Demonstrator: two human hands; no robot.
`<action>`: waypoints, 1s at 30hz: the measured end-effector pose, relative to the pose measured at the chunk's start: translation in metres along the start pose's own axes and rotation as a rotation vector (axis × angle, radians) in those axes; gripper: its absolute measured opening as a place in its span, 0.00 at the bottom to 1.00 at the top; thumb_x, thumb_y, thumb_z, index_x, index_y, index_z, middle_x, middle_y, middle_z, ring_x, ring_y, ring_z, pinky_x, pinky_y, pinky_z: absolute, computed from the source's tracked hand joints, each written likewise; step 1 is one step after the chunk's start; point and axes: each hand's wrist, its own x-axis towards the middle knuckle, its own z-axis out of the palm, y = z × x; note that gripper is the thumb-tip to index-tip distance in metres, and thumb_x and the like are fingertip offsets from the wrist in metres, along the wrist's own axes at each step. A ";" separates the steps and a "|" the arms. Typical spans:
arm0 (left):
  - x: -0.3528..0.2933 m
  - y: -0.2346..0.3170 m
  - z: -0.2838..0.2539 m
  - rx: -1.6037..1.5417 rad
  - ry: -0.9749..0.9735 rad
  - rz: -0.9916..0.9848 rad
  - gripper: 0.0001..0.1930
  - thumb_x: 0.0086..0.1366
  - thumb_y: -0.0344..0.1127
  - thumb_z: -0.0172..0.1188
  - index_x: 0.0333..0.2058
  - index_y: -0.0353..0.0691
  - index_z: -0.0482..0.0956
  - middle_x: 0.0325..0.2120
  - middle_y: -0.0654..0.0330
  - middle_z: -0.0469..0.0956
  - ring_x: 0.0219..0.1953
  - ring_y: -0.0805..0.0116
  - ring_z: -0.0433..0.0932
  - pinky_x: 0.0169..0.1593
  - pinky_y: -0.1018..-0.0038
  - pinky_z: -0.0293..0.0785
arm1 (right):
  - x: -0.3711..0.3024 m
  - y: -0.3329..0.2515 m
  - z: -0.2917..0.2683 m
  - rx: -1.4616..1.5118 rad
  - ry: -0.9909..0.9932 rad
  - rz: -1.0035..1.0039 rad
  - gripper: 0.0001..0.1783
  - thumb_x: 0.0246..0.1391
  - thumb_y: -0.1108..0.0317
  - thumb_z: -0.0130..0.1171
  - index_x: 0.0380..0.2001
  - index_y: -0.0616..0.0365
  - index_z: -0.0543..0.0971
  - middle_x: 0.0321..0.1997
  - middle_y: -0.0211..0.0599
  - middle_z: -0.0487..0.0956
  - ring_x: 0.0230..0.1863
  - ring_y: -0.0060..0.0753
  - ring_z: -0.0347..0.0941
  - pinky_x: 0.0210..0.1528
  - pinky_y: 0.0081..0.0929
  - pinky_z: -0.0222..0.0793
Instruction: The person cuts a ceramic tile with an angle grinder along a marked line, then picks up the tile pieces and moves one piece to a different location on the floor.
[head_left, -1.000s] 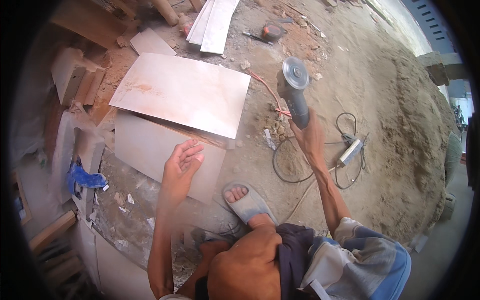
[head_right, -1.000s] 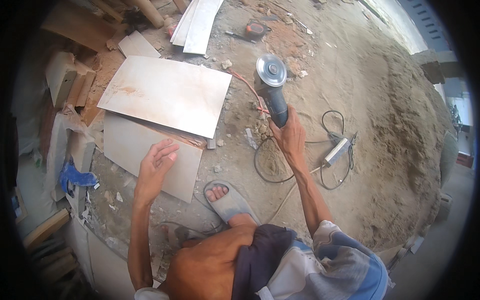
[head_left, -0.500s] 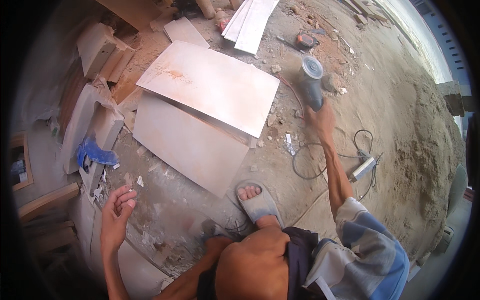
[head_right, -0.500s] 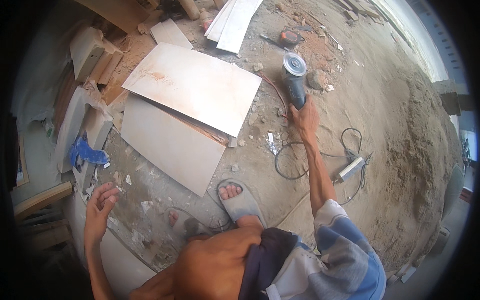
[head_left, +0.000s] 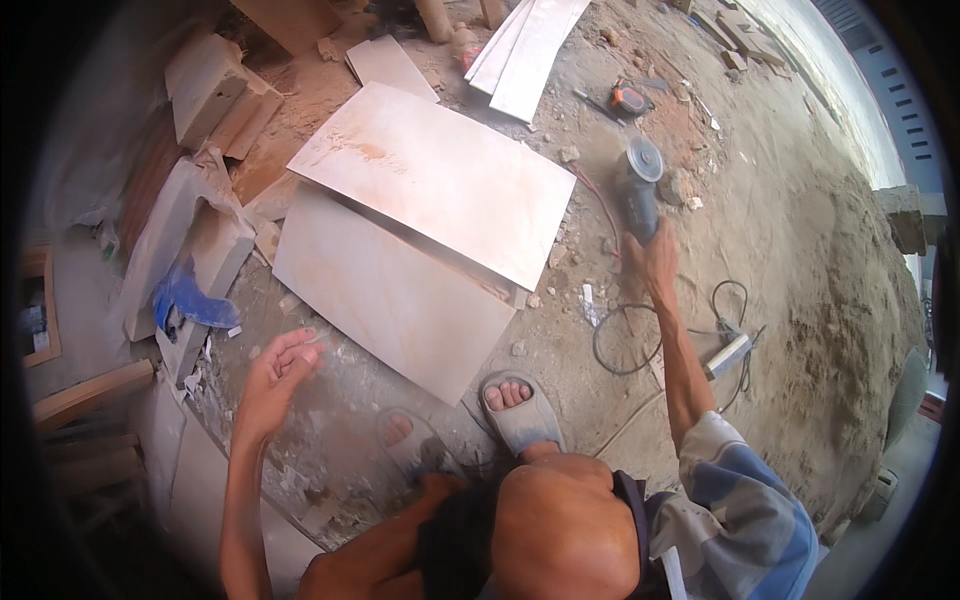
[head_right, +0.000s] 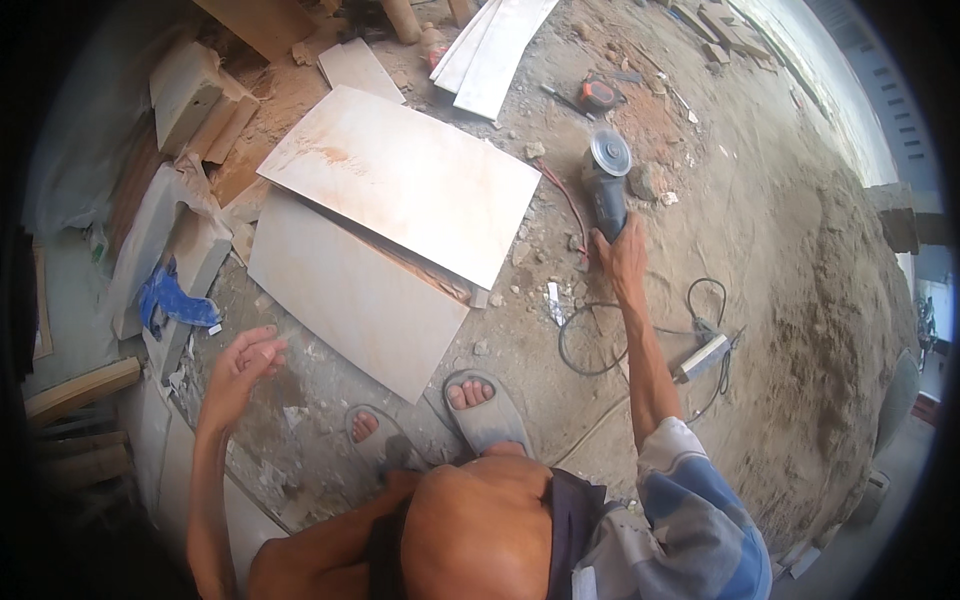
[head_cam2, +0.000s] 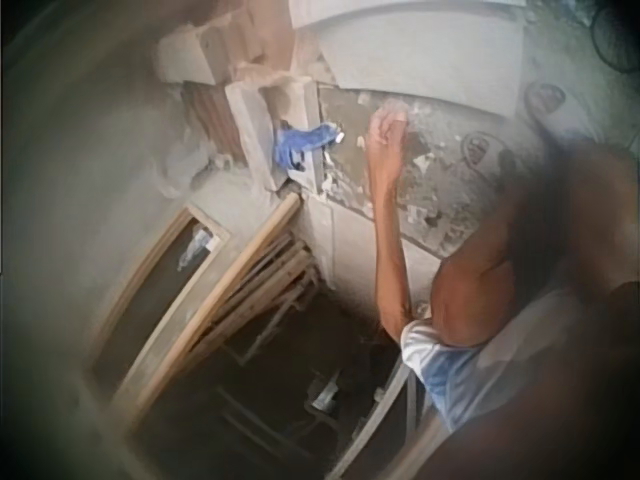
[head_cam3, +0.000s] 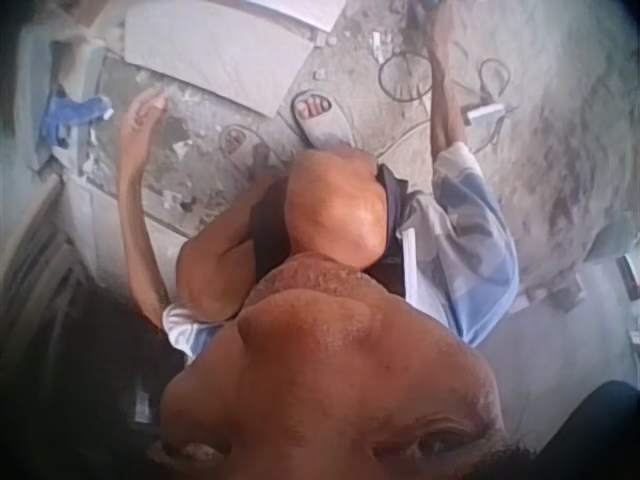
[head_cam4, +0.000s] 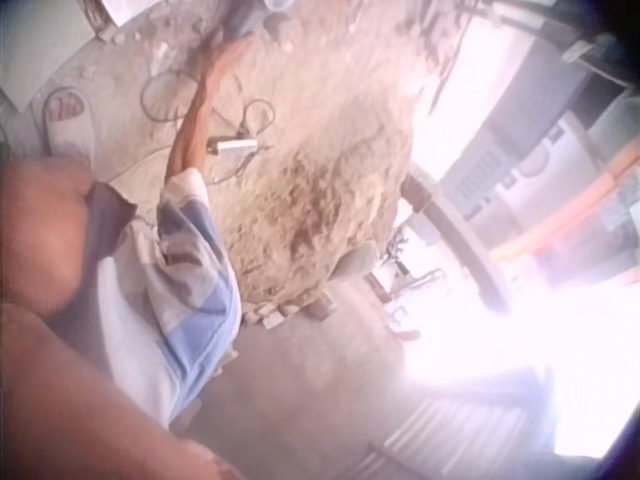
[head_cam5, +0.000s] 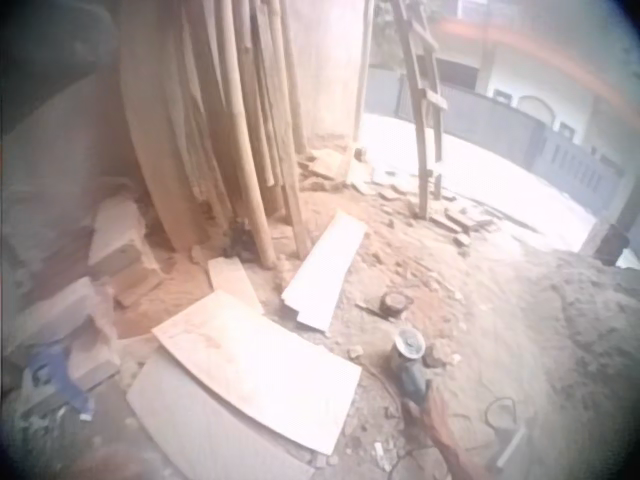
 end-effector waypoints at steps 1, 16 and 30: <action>0.018 0.004 0.004 -0.001 -0.003 0.015 0.26 0.81 0.41 0.66 0.70 0.33 0.76 0.59 0.48 0.87 0.57 0.65 0.85 0.65 0.68 0.79 | 0.000 0.000 0.000 0.018 -0.018 0.009 0.40 0.57 0.51 0.77 0.66 0.61 0.75 0.58 0.61 0.83 0.59 0.67 0.82 0.59 0.58 0.77; 0.189 0.011 0.078 -0.313 -0.055 0.014 0.30 0.87 0.47 0.58 0.72 0.24 0.71 0.62 0.41 0.84 0.63 0.55 0.86 0.69 0.64 0.82 | -0.002 -0.002 -0.002 0.015 -0.034 0.005 0.43 0.60 0.52 0.78 0.71 0.60 0.72 0.63 0.62 0.82 0.62 0.69 0.81 0.61 0.56 0.77; 0.180 0.019 0.086 -0.191 -0.052 0.044 0.29 0.87 0.45 0.58 0.73 0.28 0.72 0.61 0.41 0.84 0.60 0.56 0.87 0.66 0.66 0.83 | 0.001 0.001 0.011 -0.055 0.176 -0.033 0.42 0.60 0.60 0.78 0.73 0.60 0.72 0.62 0.60 0.81 0.62 0.66 0.79 0.63 0.55 0.75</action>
